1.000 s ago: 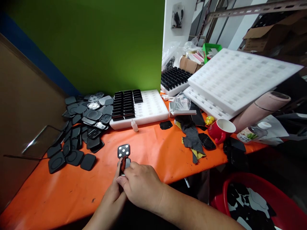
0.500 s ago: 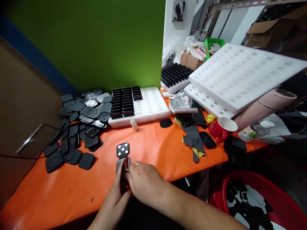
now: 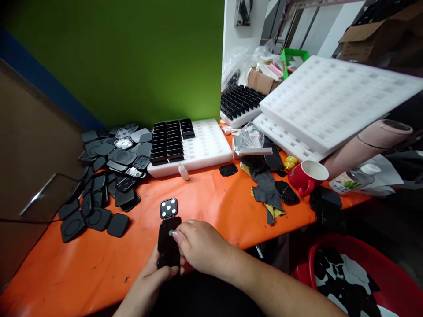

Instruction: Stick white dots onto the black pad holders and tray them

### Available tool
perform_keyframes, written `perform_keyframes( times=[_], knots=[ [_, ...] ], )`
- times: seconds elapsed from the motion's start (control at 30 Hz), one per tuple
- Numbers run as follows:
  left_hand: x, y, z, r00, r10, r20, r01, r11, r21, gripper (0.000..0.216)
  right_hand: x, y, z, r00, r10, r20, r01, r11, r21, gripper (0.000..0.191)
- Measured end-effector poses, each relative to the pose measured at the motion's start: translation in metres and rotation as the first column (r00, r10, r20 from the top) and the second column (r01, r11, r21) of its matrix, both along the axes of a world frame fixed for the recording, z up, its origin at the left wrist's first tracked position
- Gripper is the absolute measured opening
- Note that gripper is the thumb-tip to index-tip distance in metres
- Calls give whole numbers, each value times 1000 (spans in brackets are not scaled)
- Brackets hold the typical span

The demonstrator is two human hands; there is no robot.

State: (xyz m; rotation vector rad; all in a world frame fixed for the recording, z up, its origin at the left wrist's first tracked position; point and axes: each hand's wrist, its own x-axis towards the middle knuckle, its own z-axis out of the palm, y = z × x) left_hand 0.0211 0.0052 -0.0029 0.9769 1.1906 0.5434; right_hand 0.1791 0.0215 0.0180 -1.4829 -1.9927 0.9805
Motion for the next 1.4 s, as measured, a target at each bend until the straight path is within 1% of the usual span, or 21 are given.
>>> perform_keyframes(
  times=[0.1, 0.17, 0.23, 0.3, 0.37, 0.43, 0.47, 0.53, 0.63, 0.67, 0.7, 0.77, 0.83, 0.87, 0.97, 1.03, 1.1, 1.17, 1.27, 1.33, 1.4],
  knots=[
    [-1, 3, 13, 993, 49, 110, -26, 979, -203, 55, 1, 0, 2, 991, 11, -134, -24, 995, -100, 31],
    [-1, 5, 18, 990, 62, 127, -28, 966, -258, 57, 1, -1, 5, 989, 23, -149, -39, 994, -106, 30],
    [1, 6, 19, 995, 72, 73, -56, 977, -203, 56, 0, -1, 8, 996, 23, -82, -27, 999, -46, 28],
    [5, 5, 17, 996, 89, -8, -89, 994, -65, 57, -2, -1, 9, 1000, 11, 25, -12, 999, 42, 26],
    [10, 4, 14, 991, 114, -64, -111, 992, 61, 59, -3, 0, 10, 995, 9, 98, -19, 995, 98, 27],
    [13, 4, 13, 987, 138, -83, -127, 984, 123, 61, -2, 1, 11, 992, 13, 122, -28, 992, 127, 27],
    [14, 4, 13, 987, 141, -81, -131, 984, 120, 62, -1, 2, 12, 993, 11, 117, -26, 991, 133, 27],
    [11, 6, 16, 992, 119, -47, -118, 992, 38, 61, 3, 2, 14, 997, 6, 76, -16, 992, 122, 28],
    [5, 10, 21, 995, 55, 88, -39, 984, -175, 49, 7, 2, 18, 999, 23, -30, -21, 998, 61, 31],
    [3, 11, 21, 991, 43, 123, -16, 977, -213, 47, 7, 1, 19, 998, 31, -52, -28, 998, 51, 31],
    [3, 11, 21, 991, 36, 132, -5, 975, -221, 47, 7, 0, 19, 998, 38, -56, -35, 998, 55, 30],
    [5, 11, 15, 998, 30, 56, -22, 989, -149, 56, 4, -2, 17, 999, 38, -6, -37, 994, 98, 28],
    [9, 9, 8, 996, 43, -78, -43, 999, 13, 64, -1, -5, 15, 996, 28, 87, -41, 989, 146, 27],
    [12, 9, 4, 990, 45, -134, -32, 995, 99, 65, -3, -6, 14, 991, 19, 132, -39, 987, 155, 27],
    [16, 7, -1, 973, 8, -230, 67, 947, 315, 63, -5, -9, 16, 976, 0, 219, -33, 989, 145, 29],
    [16, 7, 0, 962, -29, -271, 139, 909, 394, 63, -4, -9, 20, 978, 18, 209, -44, 992, 121, 28],
    [15, 7, 0, 954, -54, -295, 180, 890, 419, 61, -1, -9, 22, 985, 29, 170, -46, 994, 95, 27],
    [13, 7, -2, 950, -78, -303, 204, 889, 409, 60, 0, -9, 21, 992, 9, 125, -16, 998, 61, 27],
    [10, 4, -8, 941, -137, -309, 252, 892, 375, 58, 0, -12, 10, 998, -50, 30, 50, 999, 14, 24],
    [9, 1, -14, 942, -161, -295, 263, 900, 347, 57, -2, -15, -1, 992, -94, -82, 93, 995, -17, 23],
    [9, -3, -17, 960, -166, -224, 226, 935, 274, 62, -3, -18, -11, 956, -145, -255, 117, 986, -122, 27]
  ],
)
